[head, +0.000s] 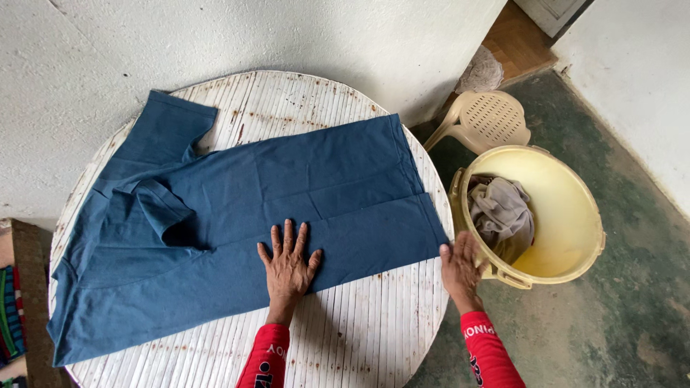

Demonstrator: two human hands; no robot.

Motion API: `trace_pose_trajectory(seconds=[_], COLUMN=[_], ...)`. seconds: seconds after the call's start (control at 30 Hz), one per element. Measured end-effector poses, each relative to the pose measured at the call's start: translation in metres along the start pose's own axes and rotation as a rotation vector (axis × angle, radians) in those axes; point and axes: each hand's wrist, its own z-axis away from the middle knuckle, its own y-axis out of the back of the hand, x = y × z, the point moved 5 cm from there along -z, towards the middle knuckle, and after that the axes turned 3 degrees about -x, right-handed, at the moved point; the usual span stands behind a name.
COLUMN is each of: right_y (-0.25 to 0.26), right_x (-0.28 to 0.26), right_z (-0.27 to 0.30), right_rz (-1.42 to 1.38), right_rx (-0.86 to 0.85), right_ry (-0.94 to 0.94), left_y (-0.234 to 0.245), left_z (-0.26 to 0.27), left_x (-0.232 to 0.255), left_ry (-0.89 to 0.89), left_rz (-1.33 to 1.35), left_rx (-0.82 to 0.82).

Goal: The person picks up a shirt from a basket, places it on a table, and folds the sleeves and sides by hand.

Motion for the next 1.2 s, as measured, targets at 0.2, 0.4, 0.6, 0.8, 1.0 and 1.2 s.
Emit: trace_pose_trajectory(seconds=[0.2, 0.4, 0.6, 0.8, 1.0, 1.2], right_y=[-0.024, -0.031, 0.019, 0.038, -0.029, -0.037], right_x=[-0.134, -0.259, -0.187, -0.131, -0.261, -0.235], right_z=[0.052, 0.102, 0.002, -0.037, 0.064, 0.057], right_rz=[0.207, 0.206, 0.263, 0.022, 0.331, 0.395], right_rx=[0.131, -0.289, -0.099, 0.054, 0.015, -0.169], right_ry=[0.434, 0.826, 0.469, 0.121, 0.645, 0.555], left_y=[-0.001, 0.001, 0.004, 0.006, 0.003, -0.001], left_z=[0.0, -0.002, -0.002, 0.0, -0.003, -0.002], left_x=[0.0, 0.001, 0.002, 0.003, 0.001, -0.002], left_ry=[0.001, 0.0, 0.015, 0.007, -0.004, -0.008], left_rz=[0.001, -0.015, 0.003, 0.016, -0.006, 0.005], left_rx=[0.005, -0.006, -0.021, -0.001, 0.001, 0.006])
